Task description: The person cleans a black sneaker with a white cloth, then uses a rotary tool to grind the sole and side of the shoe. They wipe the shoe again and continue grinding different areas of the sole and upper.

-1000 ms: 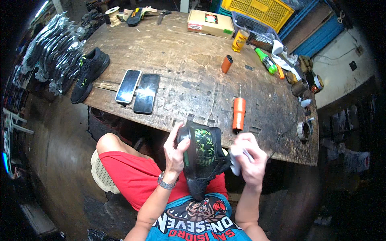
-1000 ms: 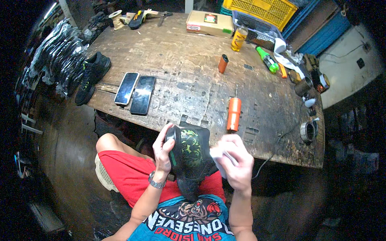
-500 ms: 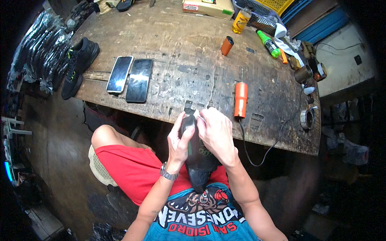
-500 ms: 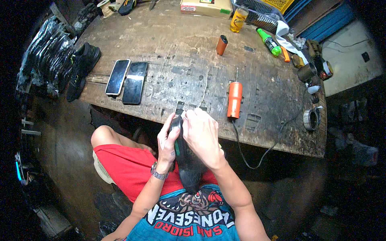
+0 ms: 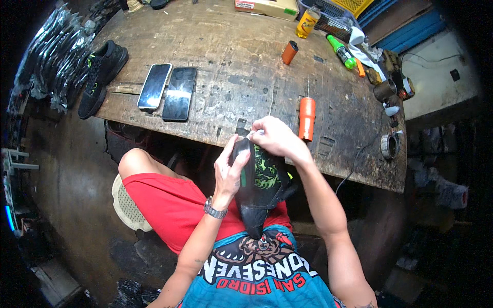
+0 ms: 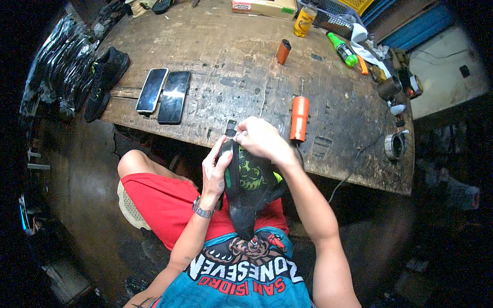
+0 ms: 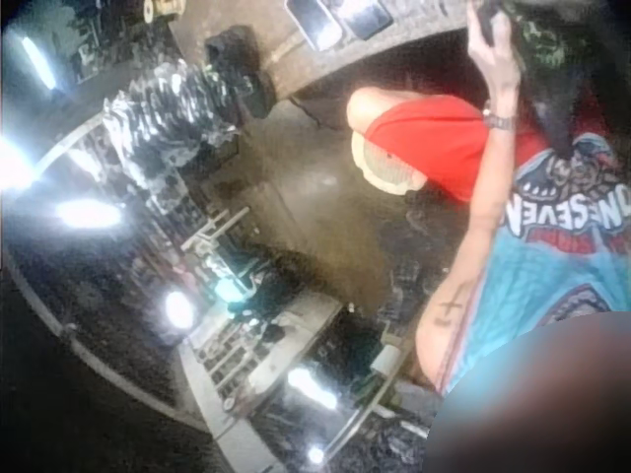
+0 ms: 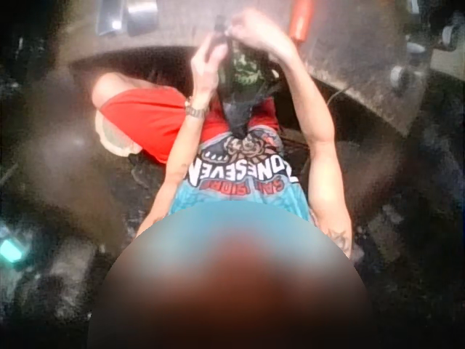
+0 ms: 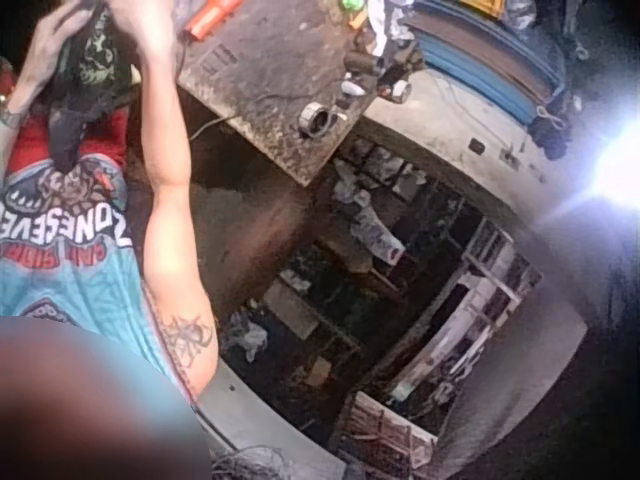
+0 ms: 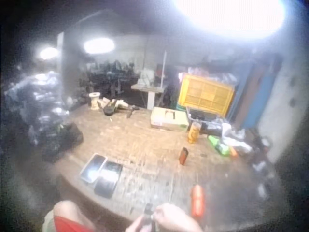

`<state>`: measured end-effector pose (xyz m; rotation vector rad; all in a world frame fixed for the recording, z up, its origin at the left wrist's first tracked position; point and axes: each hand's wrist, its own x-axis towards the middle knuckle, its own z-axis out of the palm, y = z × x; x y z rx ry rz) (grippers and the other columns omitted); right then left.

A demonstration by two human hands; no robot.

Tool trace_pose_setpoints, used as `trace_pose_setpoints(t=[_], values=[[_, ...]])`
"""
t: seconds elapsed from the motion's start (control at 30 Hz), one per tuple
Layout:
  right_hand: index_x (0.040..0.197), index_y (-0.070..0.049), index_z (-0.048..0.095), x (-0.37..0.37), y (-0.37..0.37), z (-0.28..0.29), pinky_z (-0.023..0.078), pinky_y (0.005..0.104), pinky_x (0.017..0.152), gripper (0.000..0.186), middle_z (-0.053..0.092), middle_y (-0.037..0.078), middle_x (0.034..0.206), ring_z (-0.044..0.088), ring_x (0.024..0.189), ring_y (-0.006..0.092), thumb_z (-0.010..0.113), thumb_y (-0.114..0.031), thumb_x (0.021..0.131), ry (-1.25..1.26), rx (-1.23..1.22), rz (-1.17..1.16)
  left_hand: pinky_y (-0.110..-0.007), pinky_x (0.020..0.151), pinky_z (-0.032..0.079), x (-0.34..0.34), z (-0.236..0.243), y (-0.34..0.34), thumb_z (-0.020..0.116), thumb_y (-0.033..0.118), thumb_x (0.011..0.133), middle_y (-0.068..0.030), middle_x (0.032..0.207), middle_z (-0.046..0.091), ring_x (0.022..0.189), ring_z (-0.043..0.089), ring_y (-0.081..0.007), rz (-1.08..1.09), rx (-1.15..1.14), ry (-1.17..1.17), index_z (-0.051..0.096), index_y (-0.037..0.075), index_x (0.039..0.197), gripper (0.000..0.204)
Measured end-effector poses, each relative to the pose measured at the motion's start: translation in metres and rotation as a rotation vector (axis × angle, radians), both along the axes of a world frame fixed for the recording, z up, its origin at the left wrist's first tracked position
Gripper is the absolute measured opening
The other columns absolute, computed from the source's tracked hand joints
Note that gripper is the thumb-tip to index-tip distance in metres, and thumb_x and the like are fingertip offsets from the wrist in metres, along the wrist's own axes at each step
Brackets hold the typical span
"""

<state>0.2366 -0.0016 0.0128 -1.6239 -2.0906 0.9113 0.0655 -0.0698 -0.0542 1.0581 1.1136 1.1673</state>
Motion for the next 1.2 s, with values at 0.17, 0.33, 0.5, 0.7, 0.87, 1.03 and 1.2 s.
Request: trace_pose_setpoints(t=[0.17, 0.33, 0.5, 0.7, 0.87, 1.03, 1.2], values=[[0.088, -0.001, 0.063, -0.021, -0.065, 0.009, 0.051, 0.0486, 0.073, 0.013, 0.064, 0.021, 0.081, 0.065, 0.081, 0.0411, 0.067, -0.013, 0.086, -0.032, 0.378, -0.151, -0.029, 0.096, 0.049, -0.002, -0.002, -0.002, 0.071, 0.027, 0.092, -0.0142, 0.119, 0.07, 0.106, 0.063, -0.0145, 0.002, -0.006, -0.07, 0.05, -0.01, 0.144, 0.067], [0.09, -0.003, 0.066, -0.009, -0.098, 0.038, 0.052, 0.0432, 0.071, 0.01, 0.063, 0.014, 0.082, 0.065, 0.08, 0.0359, 0.071, -0.01, 0.084, -0.026, 0.198, 0.135, -0.029, 0.096, 0.05, -0.002, -0.002, 0.0, 0.072, 0.026, 0.092, -0.0121, 0.117, 0.071, 0.104, 0.064, -0.0129, -0.001, -0.002, -0.077, 0.052, -0.01, 0.142, 0.066], [0.097, 0.0, 0.066, 0.025, -0.077, 0.045, 0.054, 0.0333, 0.07, 0.016, 0.068, 0.01, 0.087, 0.067, 0.078, 0.0179, 0.064, -0.015, 0.09, 0.357, -0.027, 0.088, -0.029, 0.096, 0.049, -0.003, -0.001, 0.0, 0.074, 0.028, 0.091, -0.011, 0.115, 0.071, 0.104, 0.064, -0.0127, -0.009, 0.017, -0.072, 0.052, -0.011, 0.141, 0.066], [0.101, -0.001, 0.066, 0.009, -0.027, 0.013, 0.052, 0.0363, 0.078, 0.017, 0.067, 0.013, 0.093, 0.065, 0.086, 0.0216, 0.063, -0.016, 0.094, 0.313, 0.117, -0.123, -0.031, 0.104, 0.045, -0.009, -0.001, -0.001, 0.075, 0.026, 0.09, -0.0129, 0.13, 0.065, 0.117, 0.061, -0.0165, -0.082, -0.016, -0.102, 0.053, -0.007, 0.143, 0.066], [0.107, -0.001, 0.072, -0.01, -0.034, 0.006, 0.05, 0.0377, 0.074, 0.019, 0.061, 0.014, 0.09, 0.063, 0.082, 0.0299, 0.067, -0.011, 0.092, 0.088, 0.195, -0.02, -0.031, 0.101, 0.049, -0.012, -0.002, 0.001, 0.087, 0.022, 0.082, -0.0133, 0.128, 0.065, 0.113, 0.062, -0.0161, -0.103, -0.056, -0.186, 0.049, -0.01, 0.144, 0.08], [0.104, -0.003, 0.071, -0.007, -0.053, 0.028, 0.052, 0.0388, 0.074, 0.016, 0.061, 0.014, 0.092, 0.064, 0.083, 0.0309, 0.069, -0.008, 0.089, 0.221, 0.246, 0.11, -0.032, 0.094, 0.053, -0.008, 0.012, -0.004, 0.09, 0.025, 0.073, -0.0124, 0.115, 0.068, 0.106, 0.065, -0.0185, -0.125, 0.194, -0.016, 0.057, -0.004, 0.132, 0.074], [0.097, 0.0, 0.069, -0.008, -0.059, 0.054, 0.053, 0.0379, 0.074, 0.014, 0.062, 0.015, 0.094, 0.064, 0.081, 0.0299, 0.072, -0.005, 0.085, 0.176, 0.392, 0.171, -0.043, 0.102, 0.049, -0.009, 0.039, -0.026, 0.091, 0.035, 0.066, -0.0209, 0.125, 0.06, 0.117, 0.061, -0.0361, -0.084, 0.386, 0.282, 0.05, 0.0, 0.137, 0.089]])
